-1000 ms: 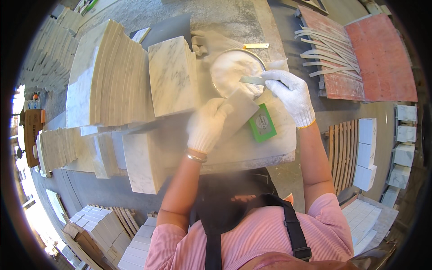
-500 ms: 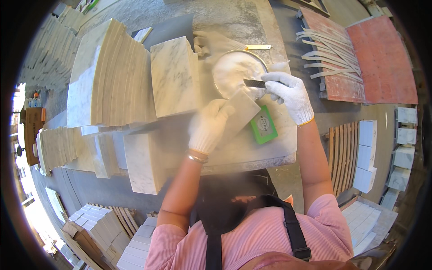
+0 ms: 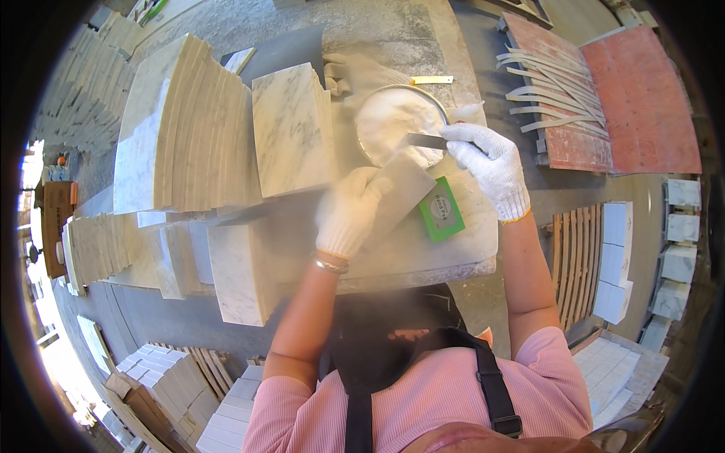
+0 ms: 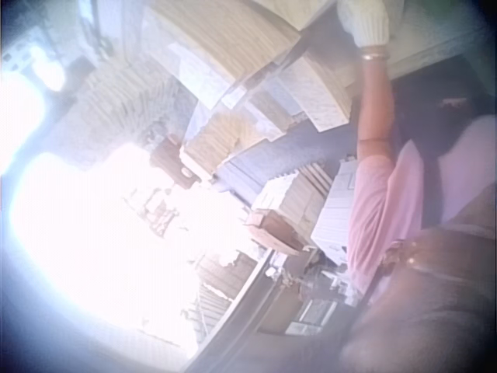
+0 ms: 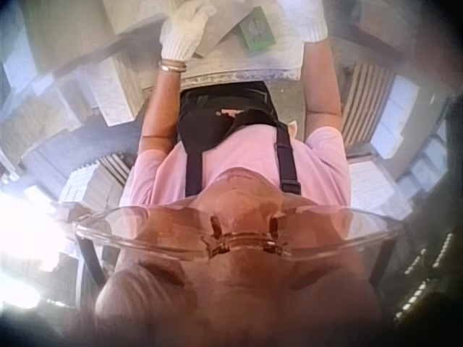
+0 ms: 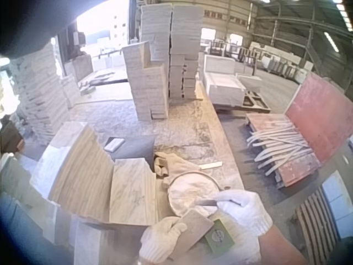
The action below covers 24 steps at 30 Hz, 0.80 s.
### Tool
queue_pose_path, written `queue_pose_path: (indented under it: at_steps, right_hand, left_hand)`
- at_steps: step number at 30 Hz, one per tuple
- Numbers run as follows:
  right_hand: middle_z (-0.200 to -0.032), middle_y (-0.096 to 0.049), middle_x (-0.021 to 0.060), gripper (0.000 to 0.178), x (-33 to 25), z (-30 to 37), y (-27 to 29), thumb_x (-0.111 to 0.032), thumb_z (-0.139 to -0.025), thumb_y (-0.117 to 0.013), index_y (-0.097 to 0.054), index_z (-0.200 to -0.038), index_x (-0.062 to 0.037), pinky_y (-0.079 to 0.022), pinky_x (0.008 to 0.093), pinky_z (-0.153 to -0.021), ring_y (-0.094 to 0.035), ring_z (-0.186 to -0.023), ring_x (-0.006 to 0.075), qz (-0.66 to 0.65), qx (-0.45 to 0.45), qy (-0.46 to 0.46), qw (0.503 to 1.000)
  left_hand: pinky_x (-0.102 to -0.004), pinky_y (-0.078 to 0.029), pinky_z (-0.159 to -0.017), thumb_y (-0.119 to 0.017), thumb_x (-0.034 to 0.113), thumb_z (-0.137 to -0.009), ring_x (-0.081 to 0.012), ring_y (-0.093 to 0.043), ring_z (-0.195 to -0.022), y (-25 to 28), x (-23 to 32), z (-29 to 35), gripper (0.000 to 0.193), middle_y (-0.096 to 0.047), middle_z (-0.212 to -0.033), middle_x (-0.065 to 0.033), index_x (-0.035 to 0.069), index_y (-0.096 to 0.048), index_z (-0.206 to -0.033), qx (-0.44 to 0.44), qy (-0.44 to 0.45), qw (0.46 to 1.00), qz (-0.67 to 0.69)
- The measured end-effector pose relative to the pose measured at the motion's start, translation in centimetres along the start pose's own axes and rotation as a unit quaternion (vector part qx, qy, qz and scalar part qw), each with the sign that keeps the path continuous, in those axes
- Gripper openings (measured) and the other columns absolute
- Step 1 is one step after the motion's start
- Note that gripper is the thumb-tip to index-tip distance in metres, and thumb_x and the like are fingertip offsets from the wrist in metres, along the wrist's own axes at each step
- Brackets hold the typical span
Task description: The person repeatedly sands the edges of white rectangular tiles using a green sanding block and a metal scraper. They work on one tile at a time, flipping it to sand multiple edges, then place it on a stack. The person also uses a small metal tool to scrape or apply material from a bowl onto the tile edges.
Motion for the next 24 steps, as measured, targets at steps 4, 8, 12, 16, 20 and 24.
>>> queue_pose_path:
  at_steps: [4,8,12,16,20,24]
  right_hand:
    - [-0.090,-0.073,-0.0014,0.023,-0.1,0.1,0.2,-0.005,-0.093,-0.071,-0.077,-0.115,-0.0049,-0.046,0.0198,-0.062,-0.058,-0.071,0.0032,0.002,0.007,-0.020,1.000]
    - [-0.089,-0.073,-0.0002,0.023,-0.2,0.4,0.5,-0.007,-0.093,-0.069,-0.076,-0.115,-0.0048,-0.044,0.0199,-0.060,-0.058,-0.070,0.0034,-0.074,-0.020,-0.078,0.994]
    - [-0.087,-0.072,0.0000,0.023,0.4,0.5,0.3,-0.008,-0.093,-0.069,-0.076,-0.115,-0.0049,-0.043,0.0199,-0.059,-0.059,-0.068,0.0034,-0.069,-0.025,-0.108,0.991]
    - [-0.085,-0.072,-0.0003,0.024,1.0,0.6,0.2,-0.008,-0.093,-0.069,-0.076,-0.115,-0.0042,-0.043,0.0201,-0.059,-0.058,-0.068,0.0036,-0.045,-0.028,-0.095,0.994]
    - [-0.086,-0.071,-0.0002,0.024,1.3,0.8,0.9,-0.007,-0.092,-0.069,-0.076,-0.114,-0.0037,-0.043,0.0201,-0.059,-0.058,-0.069,0.0034,-0.006,-0.021,-0.079,0.997]
    - [-0.092,-0.072,0.0002,0.021,1.6,0.7,1.5,-0.006,-0.092,-0.069,-0.076,-0.111,-0.0028,-0.045,0.0204,-0.062,-0.058,-0.071,0.0040,-0.035,0.001,-0.063,0.997]
  left_hand:
    - [-0.0358,-0.052,-0.088,-0.065,0.047,-0.094,-0.0265,-0.070,-0.099,0.1,0.1,0.0,0.043,-0.076,-0.107,-0.0098,0.012,-0.073,-0.118,-0.003,-0.006,1.000,-0.002]
    - [-0.0359,-0.052,-0.088,-0.064,0.047,-0.095,-0.0268,-0.070,-0.099,0.1,0.1,0.0,0.043,-0.075,-0.108,-0.0098,0.012,-0.073,-0.118,-0.004,0.000,1.000,0.002]
    - [-0.0360,-0.052,-0.088,-0.064,0.048,-0.095,-0.0269,-0.070,-0.100,0.0,0.0,-0.1,0.044,-0.075,-0.108,-0.0098,0.012,-0.073,-0.118,-0.002,-0.004,1.000,-0.002]
    - [-0.0361,-0.052,-0.088,-0.064,0.049,-0.095,-0.0271,-0.070,-0.100,0.0,0.1,-0.1,0.044,-0.075,-0.108,-0.0098,0.012,-0.073,-0.118,-0.001,-0.001,1.000,-0.004]
    - [-0.0358,-0.051,-0.088,-0.063,0.047,-0.095,-0.0277,-0.070,-0.100,0.2,0.2,0.0,0.043,-0.075,-0.108,-0.0105,0.012,-0.073,-0.118,-0.010,0.003,1.000,0.006]
    - [-0.0354,-0.052,-0.086,-0.065,0.043,-0.096,-0.0267,-0.070,-0.095,0.1,0.2,0.0,0.040,-0.075,-0.105,-0.0120,0.010,-0.074,-0.116,0.017,-0.024,1.000,0.005]
Point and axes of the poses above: each hand's wrist, its own z-axis away from the middle knuckle, its own y-axis out of the back of the hand, x = y × z, the point moved 2 cm from there along -z, towards the middle knuckle
